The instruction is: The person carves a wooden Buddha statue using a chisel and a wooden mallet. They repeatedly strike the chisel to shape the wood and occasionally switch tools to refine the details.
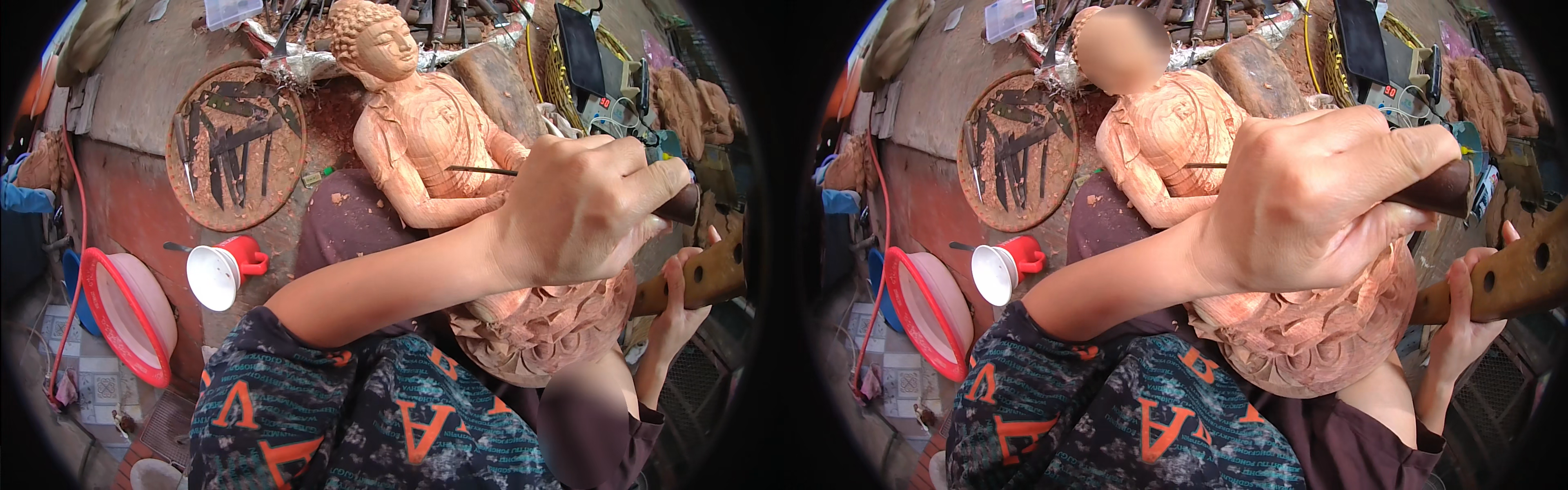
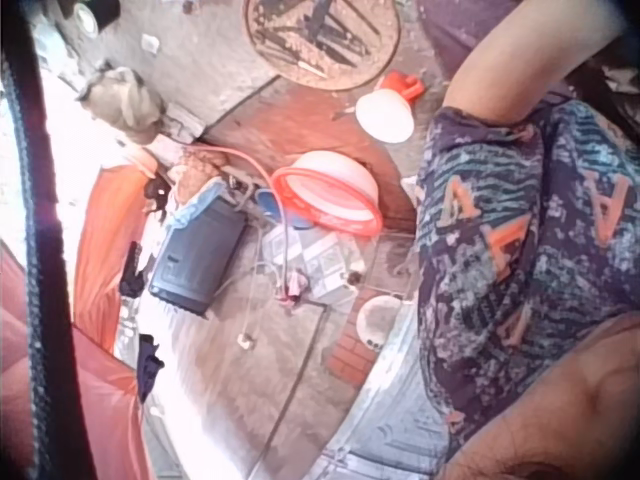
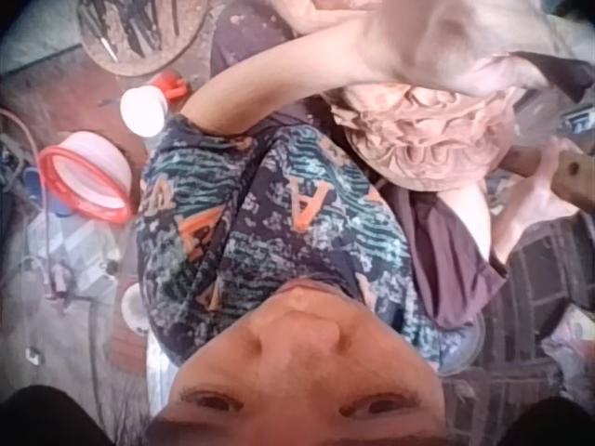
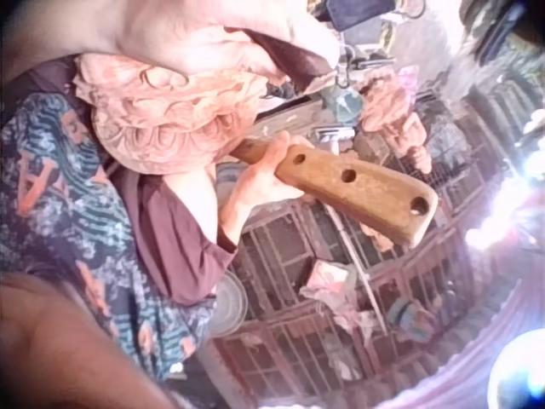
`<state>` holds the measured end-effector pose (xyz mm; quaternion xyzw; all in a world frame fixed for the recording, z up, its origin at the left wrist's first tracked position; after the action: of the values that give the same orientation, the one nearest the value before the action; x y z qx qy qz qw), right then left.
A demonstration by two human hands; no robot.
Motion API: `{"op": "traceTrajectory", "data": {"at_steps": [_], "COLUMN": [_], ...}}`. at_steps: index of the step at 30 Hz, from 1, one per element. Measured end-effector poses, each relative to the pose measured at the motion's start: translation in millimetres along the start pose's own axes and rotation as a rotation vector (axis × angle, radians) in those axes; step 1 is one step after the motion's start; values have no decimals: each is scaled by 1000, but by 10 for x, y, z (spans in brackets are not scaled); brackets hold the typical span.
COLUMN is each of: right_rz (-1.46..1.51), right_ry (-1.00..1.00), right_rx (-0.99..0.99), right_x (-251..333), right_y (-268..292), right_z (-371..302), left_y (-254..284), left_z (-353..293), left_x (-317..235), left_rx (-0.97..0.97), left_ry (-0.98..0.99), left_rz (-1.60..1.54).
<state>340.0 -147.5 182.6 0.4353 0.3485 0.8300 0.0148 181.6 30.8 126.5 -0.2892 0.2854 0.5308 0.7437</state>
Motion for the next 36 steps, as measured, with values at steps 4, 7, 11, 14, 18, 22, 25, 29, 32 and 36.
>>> {"op": "traceTrajectory", "data": {"at_steps": [4, 7, 11, 14, 18, 22, 25, 29, 32, 36], "right_rz": [57, -2, -158, -74, -109, -105, -236, -138, -218, -206], "right_ry": [-50, -10, 180, 40, 96, 50, 193, -11, 164, 117], "right_rx": [30, 43, 51, 27, 19, 34, 38, 74, 80, 35], "right_x": [6, 22, -160, -4, -94, -29, -31, -68, -136, -219], "right_y": [27, 4, -58, 17, -25, 83, 6, 88, 104, 16], "right_z": [-10, -41, -137, -95, -141, -143, -208, -175, -180, -194], "left_y": [-6, -2, 30, -1, 45, 44, 66, 70, 82, 420], "left_z": [-4, -4, -15, -18, -70, -82, -91, -82, -83, 207], "left_x": [-7, 2, 26, 39, 44, 53, 68, 65, 82, 6], "left_rx": [-15, -12, -2, -21, -32, -60, -51, -24, -17, 13], "left_ry": [18, 14, 8, 2, -26, -22, -8, 19, 14, 86], "left_rz": [12, 8, 27, -21, -42, -79, -75, -79, -97, -40]}}
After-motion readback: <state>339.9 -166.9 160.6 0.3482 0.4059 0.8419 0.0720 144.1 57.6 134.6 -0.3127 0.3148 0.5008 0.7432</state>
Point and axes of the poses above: each hand's wrist, its own z-axis towards the middle knuckle, its own y-axis out of the back of the hand, x = y × z, the point moved 1 cm from there along z, towards the middle knuckle, and after that the axes turned 15 degrees about -x, right-handed, at the moved point
